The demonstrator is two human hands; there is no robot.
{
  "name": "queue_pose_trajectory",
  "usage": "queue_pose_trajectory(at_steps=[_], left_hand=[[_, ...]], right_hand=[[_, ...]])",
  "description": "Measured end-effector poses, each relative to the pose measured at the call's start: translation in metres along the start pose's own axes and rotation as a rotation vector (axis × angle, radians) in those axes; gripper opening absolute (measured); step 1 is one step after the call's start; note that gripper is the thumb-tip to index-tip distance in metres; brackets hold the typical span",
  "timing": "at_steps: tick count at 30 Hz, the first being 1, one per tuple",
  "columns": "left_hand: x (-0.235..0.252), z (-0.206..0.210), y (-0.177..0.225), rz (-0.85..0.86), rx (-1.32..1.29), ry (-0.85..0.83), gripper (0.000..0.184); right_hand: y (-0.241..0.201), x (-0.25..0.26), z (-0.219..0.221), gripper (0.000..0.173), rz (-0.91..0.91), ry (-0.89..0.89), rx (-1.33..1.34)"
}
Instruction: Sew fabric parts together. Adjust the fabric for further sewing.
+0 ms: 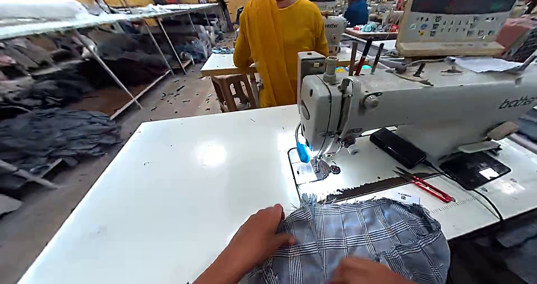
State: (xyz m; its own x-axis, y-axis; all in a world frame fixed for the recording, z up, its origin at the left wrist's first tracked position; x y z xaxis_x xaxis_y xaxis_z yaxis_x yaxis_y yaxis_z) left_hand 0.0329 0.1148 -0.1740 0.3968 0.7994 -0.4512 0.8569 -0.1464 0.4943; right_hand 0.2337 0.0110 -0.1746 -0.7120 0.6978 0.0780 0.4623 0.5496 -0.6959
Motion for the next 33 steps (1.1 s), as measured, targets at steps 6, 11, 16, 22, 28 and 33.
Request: queue_pose_trajectory(at_steps=[6,11,16,22,28,33], left_hand=[[0.03,-0.001,0.008,0.1,-0.33,0.059,0.035],[0.031,-0.005,0.012,0.324,-0.338,0.069,0.031],[0.03,-0.007,0.033,0.468,-0.043,-0.014,0.028],[0.034,-0.008,0.035,0.608,0.077,0.02,0.017],[0.044,0.012,0.037,0.805,0.154,0.346,0.013],[0.052,0.017,0.033,0.775,0.147,0.342,0.014]], right_hand=[[0.027,0.043,0.022,0.018,0.258,0.552,0.056],[0.024,0.039,0.031,0.023,0.362,0.628,0.06],[0.024,0.041,0.033,0.02,0.394,0.636,0.062],[0.026,0.042,0.035,0.015,0.414,0.653,0.078],[0.029,0.045,0.037,0.013,0.381,0.663,0.016],[0.025,0.043,0.039,0.034,0.426,0.695,0.039]])
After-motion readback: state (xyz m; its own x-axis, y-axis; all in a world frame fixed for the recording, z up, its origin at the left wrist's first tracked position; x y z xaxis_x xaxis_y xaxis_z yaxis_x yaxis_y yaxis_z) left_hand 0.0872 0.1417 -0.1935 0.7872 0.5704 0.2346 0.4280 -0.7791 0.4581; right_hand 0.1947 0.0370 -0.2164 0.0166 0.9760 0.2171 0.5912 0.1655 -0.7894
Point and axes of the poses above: each hand's wrist, its own x-axis towards the middle knuckle, its own z-axis out of the palm, y = z × x, the point moved 4 cm from there along x, towards the middle knuckle, and after that the axes turned 1 degree about -z, right-handed, at the moved point
